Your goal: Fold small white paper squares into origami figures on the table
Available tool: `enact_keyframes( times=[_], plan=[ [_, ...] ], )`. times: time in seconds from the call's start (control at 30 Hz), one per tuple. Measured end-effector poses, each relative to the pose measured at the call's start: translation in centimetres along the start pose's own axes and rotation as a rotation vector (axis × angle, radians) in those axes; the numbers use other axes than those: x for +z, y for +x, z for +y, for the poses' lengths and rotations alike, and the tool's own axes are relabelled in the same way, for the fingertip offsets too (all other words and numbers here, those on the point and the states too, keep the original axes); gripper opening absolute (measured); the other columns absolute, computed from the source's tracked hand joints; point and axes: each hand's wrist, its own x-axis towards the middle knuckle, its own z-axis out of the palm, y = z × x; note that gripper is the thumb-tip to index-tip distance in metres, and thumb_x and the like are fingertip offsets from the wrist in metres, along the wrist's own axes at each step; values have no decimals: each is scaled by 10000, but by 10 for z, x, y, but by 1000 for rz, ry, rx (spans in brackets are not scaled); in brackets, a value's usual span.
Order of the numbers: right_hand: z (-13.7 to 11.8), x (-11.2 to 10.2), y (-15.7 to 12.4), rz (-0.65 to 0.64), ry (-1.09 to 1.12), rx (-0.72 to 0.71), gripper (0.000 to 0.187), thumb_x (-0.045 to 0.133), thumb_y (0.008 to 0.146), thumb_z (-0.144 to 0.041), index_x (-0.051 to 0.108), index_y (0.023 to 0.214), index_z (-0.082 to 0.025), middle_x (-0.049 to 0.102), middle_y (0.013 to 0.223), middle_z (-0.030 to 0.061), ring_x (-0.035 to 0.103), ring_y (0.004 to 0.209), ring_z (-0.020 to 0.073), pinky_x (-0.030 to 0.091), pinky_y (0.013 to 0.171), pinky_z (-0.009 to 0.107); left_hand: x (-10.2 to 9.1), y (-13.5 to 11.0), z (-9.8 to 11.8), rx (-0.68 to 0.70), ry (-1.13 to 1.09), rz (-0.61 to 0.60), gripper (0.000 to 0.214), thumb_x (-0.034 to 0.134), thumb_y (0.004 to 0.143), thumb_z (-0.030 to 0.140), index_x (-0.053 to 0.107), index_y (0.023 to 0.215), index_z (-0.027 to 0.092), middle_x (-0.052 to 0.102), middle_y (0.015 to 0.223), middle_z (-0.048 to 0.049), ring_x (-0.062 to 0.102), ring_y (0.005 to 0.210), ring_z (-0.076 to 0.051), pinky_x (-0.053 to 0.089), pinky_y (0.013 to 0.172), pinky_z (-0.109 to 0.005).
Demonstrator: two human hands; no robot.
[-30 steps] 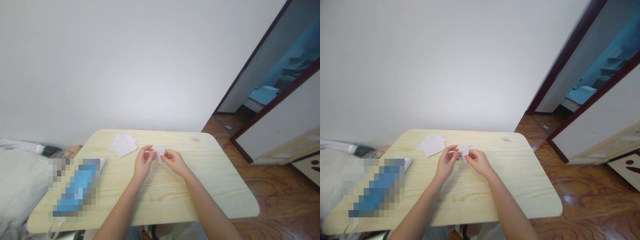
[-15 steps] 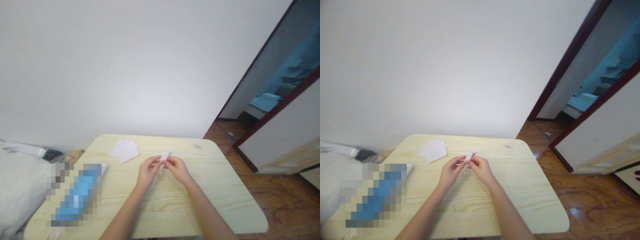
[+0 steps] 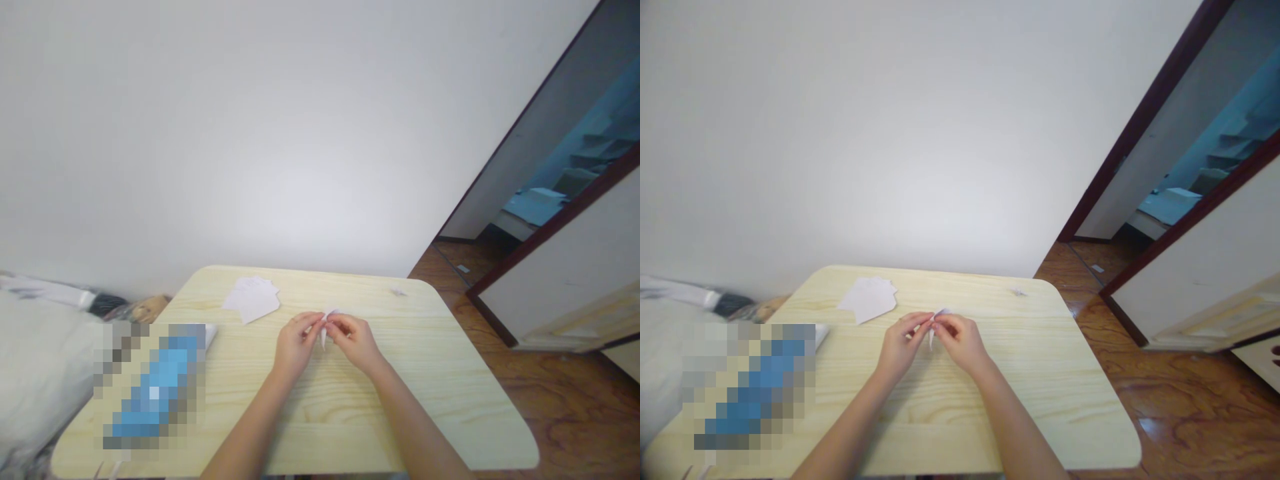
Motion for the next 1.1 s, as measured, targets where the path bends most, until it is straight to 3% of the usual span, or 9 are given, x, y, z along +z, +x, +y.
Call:
enact_keyframes(
  times=[0.23,0.3,0.4,0.53,0.7,0.87,1.1],
  plan=[
    [-3,-8,-2,140,55,31,230,505,801,-325,618,949,-189,576,572,-8,510,476,103,409,435,208,1,0,0,1,66,-25,147,541,786,273,660,834,202,681,848,-36,606,760,-144,485,576,-222],
    [-10,-15,-2,235,-60,-35,207,509,799,-311,628,922,-194,574,617,6,518,522,111,433,487,225,1,-1,1,5,78,-32,145,537,787,272,656,830,202,681,834,-33,605,747,-142,481,575,-222],
    [-19,-22,0,272,-249,-181,212,574,754,-299,630,941,-216,584,834,55,555,772,166,466,681,293,1,-1,2,23,112,-45,142,532,788,273,651,821,202,679,816,-30,604,738,-143,478,585,-229],
    [-20,-20,3,179,-308,-256,257,654,692,-295,625,939,-231,593,925,62,528,921,205,415,832,365,1,-2,4,54,169,-76,128,528,782,248,641,813,198,674,804,-30,599,739,-146,470,585,-235],
    [-13,-17,4,116,-203,-207,83,620,732,-264,641,795,-213,629,795,40,567,797,175,438,757,326,1,-2,10,71,148,-90,114,520,776,246,618,801,195,659,804,-35,589,763,-153,459,578,-239],
    [-12,-21,3,75,-58,-158,69,600,749,-238,646,786,-201,640,799,43,584,778,161,458,721,289,0,-2,14,68,90,-136,132,516,777,250,601,864,197,662,884,-35,594,809,-152,473,643,-254],
    [-14,-22,3,70,8,-117,81,612,738,-254,659,764,-193,653,786,50,599,765,164,468,716,287,0,-1,9,150,84,-125,166,507,805,286,646,831,197,679,818,-45,604,784,-155,472,733,-290]
  ],
)
